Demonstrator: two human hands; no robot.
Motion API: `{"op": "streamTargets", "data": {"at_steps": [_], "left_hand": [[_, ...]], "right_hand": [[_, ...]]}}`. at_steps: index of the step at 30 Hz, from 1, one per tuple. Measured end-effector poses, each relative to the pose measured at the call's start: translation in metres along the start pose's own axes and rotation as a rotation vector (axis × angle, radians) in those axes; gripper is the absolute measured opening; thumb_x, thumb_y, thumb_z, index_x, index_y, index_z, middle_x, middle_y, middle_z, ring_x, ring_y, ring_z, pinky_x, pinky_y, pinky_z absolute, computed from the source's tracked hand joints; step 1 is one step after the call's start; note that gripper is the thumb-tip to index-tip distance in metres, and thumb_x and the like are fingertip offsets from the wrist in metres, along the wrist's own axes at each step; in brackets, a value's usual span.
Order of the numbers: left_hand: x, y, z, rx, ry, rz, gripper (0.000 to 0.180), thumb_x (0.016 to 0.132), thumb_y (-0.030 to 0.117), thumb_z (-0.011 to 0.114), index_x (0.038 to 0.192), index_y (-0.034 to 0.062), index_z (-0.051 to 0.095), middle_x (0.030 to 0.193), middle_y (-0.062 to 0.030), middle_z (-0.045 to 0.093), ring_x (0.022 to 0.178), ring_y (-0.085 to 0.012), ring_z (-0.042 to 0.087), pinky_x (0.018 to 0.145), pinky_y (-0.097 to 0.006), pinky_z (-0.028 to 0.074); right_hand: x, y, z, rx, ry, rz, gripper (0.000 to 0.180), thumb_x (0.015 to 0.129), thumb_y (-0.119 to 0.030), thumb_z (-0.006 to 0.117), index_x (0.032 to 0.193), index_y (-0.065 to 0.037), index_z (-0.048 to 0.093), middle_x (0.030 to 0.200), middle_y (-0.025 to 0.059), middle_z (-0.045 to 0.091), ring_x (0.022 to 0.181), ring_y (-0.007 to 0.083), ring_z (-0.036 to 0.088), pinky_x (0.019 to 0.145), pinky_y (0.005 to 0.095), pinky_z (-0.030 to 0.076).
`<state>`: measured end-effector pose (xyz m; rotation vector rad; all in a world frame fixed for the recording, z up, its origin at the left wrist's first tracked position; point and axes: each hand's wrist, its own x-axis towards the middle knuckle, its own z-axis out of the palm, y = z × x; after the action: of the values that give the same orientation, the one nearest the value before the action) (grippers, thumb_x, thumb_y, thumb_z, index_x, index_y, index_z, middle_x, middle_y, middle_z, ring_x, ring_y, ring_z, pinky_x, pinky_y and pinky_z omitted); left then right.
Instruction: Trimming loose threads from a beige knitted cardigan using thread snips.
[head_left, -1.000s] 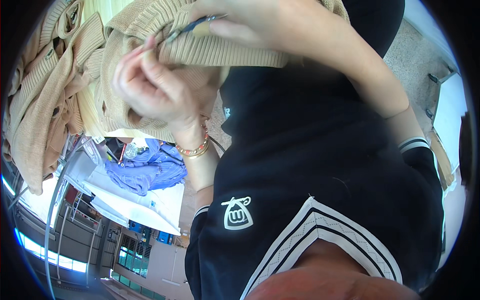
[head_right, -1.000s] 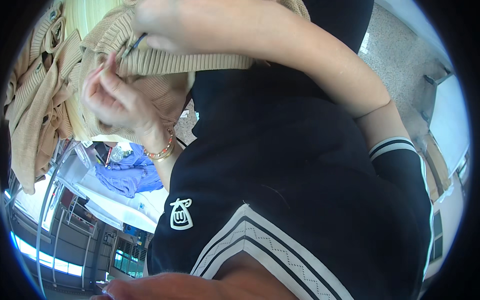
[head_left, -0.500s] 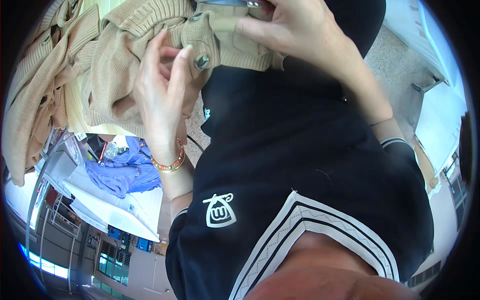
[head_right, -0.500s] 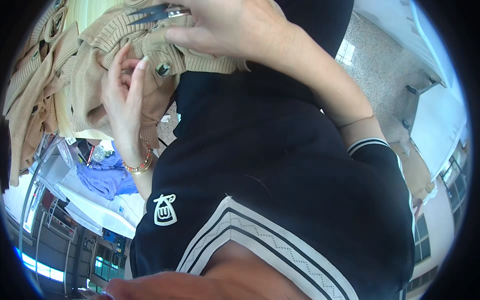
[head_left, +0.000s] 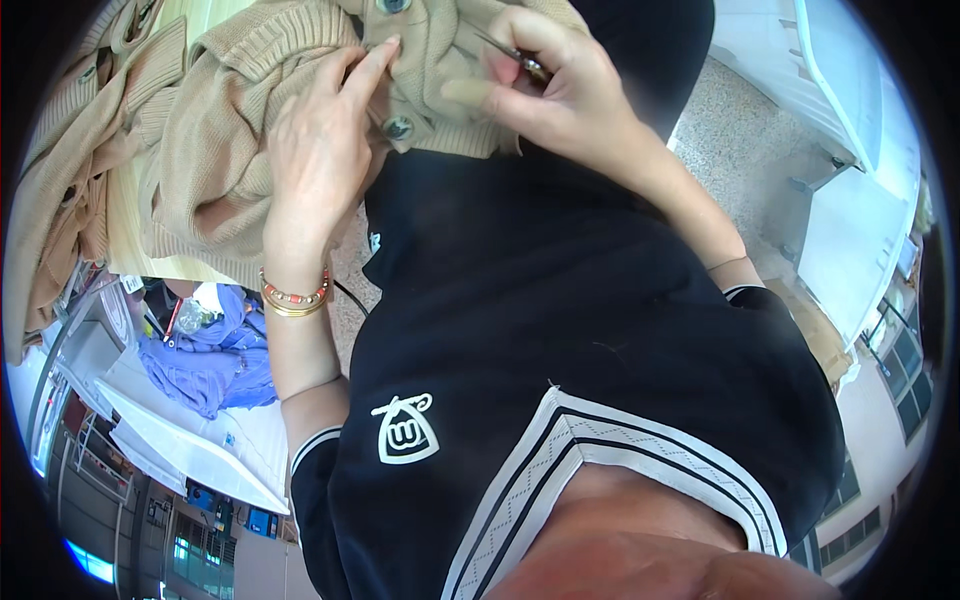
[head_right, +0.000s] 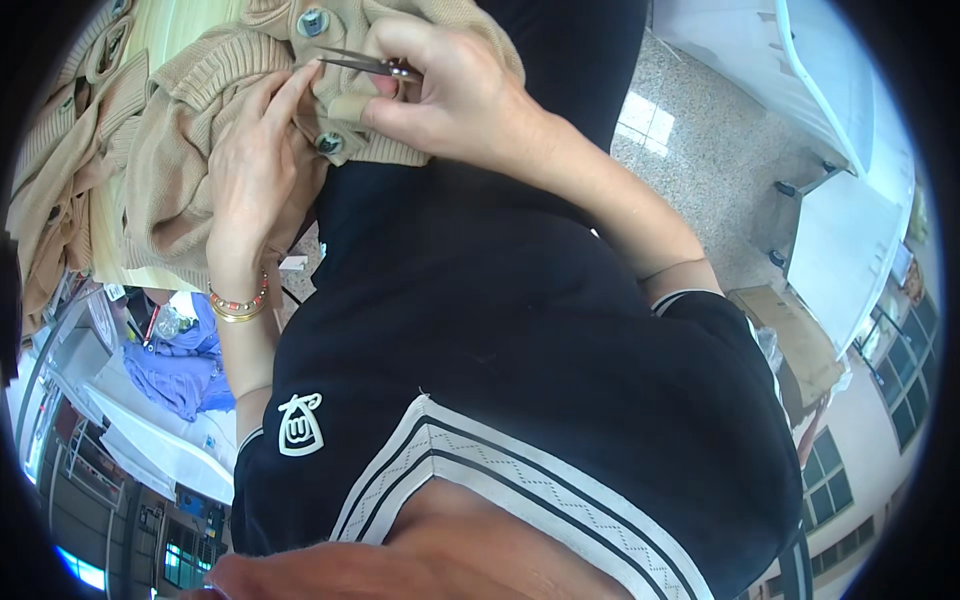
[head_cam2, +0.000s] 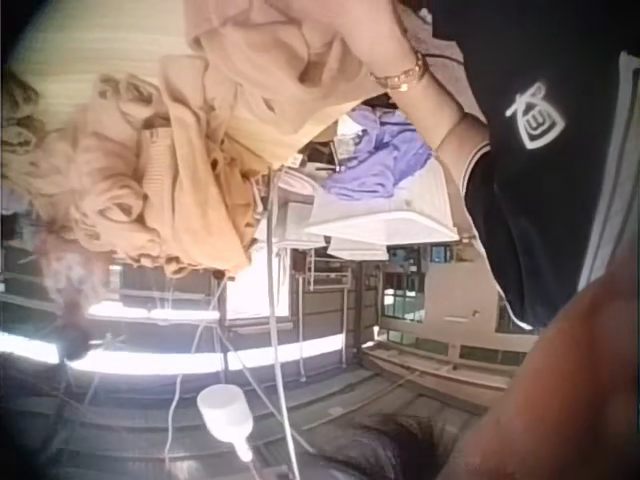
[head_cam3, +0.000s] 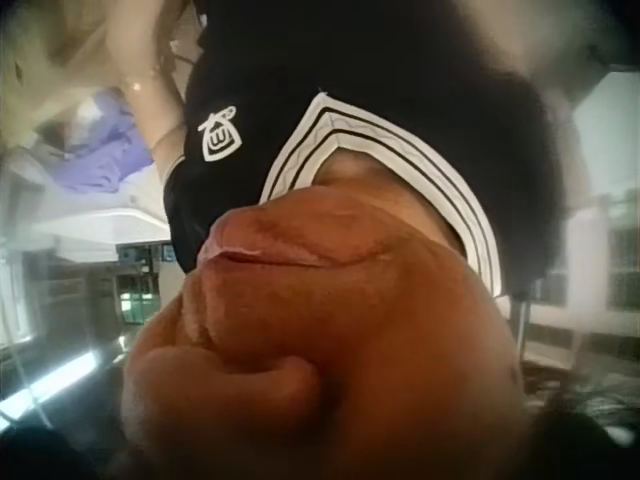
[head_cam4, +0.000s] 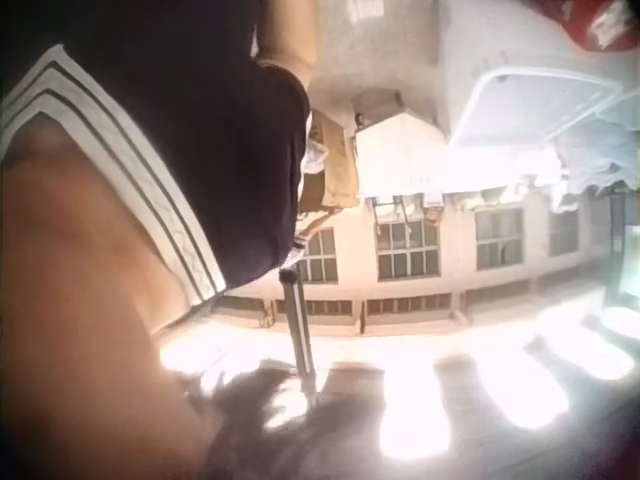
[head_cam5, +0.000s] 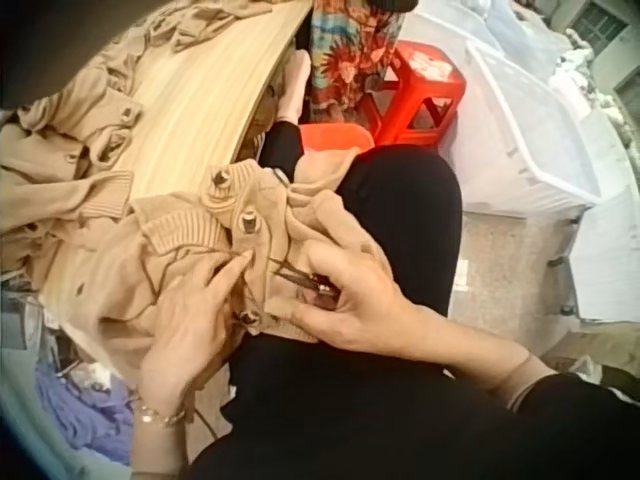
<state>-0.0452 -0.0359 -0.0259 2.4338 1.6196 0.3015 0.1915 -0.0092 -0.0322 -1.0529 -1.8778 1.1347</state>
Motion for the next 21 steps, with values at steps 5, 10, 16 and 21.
{"op": "streamTargets", "data": {"at_steps": [5, 10, 16, 21], "left_hand": [[0.001, -0.002, 0.012, 0.087, 0.04, 0.063, 0.062, 0.085, 0.002, 0.063, 0.144, 0.0186, 0.053, 0.125, -0.009, 0.061, 0.109, -0.0259, 0.064, 0.089, -0.039, 0.047], [0.002, -0.009, 0.011, 0.017, 0.078, 0.14, 0.05, 0.081, 0.013, 0.074, 0.13, 0.0158, 0.064, 0.123, -0.0064, 0.058, 0.105, -0.0263, 0.06, 0.09, -0.039, 0.046], [0.038, 0.018, -0.02, -0.686, 0.086, 0.04, 0.021, 0.095, 0.024, 0.07, 0.098, 0.0033, 0.071, 0.092, -0.0121, 0.064, 0.084, -0.0245, 0.063, 0.076, -0.033, 0.049], [0.055, 0.046, -0.028, -1.194, 0.08, -0.095, 0.03, 0.105, 0.026, 0.059, 0.101, -0.0012, 0.07, 0.076, 0.0037, 0.059, 0.069, -0.0056, 0.05, 0.063, -0.023, 0.042]], "right_hand": [[-0.011, 0.0, 0.006, 0.332, -0.038, 0.128, 0.024, 0.086, -0.006, 0.081, 0.098, -0.005, 0.06, 0.085, -0.0064, 0.053, 0.071, 0.0002, 0.042, 0.06, 0.0181, 0.034], [-0.015, -0.005, -0.01, 0.245, -0.021, 0.077, 0.03, 0.082, -0.007, 0.085, 0.102, -0.005, 0.063, 0.082, -0.0082, 0.048, 0.067, -0.0002, 0.038, 0.057, 0.0185, 0.03], [-0.022, -0.013, -0.006, 0.283, 0.119, 0.003, 0.053, 0.075, -0.011, 0.091, 0.117, -0.006, 0.06, 0.08, -0.0092, 0.043, 0.066, 0.0007, 0.036, 0.057, 0.0175, 0.029], [-0.006, -0.019, -0.026, 0.436, 0.293, 0.09, 0.036, 0.091, -0.008, 0.074, 0.122, -0.001, 0.058, 0.084, -0.0058, 0.058, 0.072, -0.0002, 0.046, 0.063, 0.0175, 0.04]]}}
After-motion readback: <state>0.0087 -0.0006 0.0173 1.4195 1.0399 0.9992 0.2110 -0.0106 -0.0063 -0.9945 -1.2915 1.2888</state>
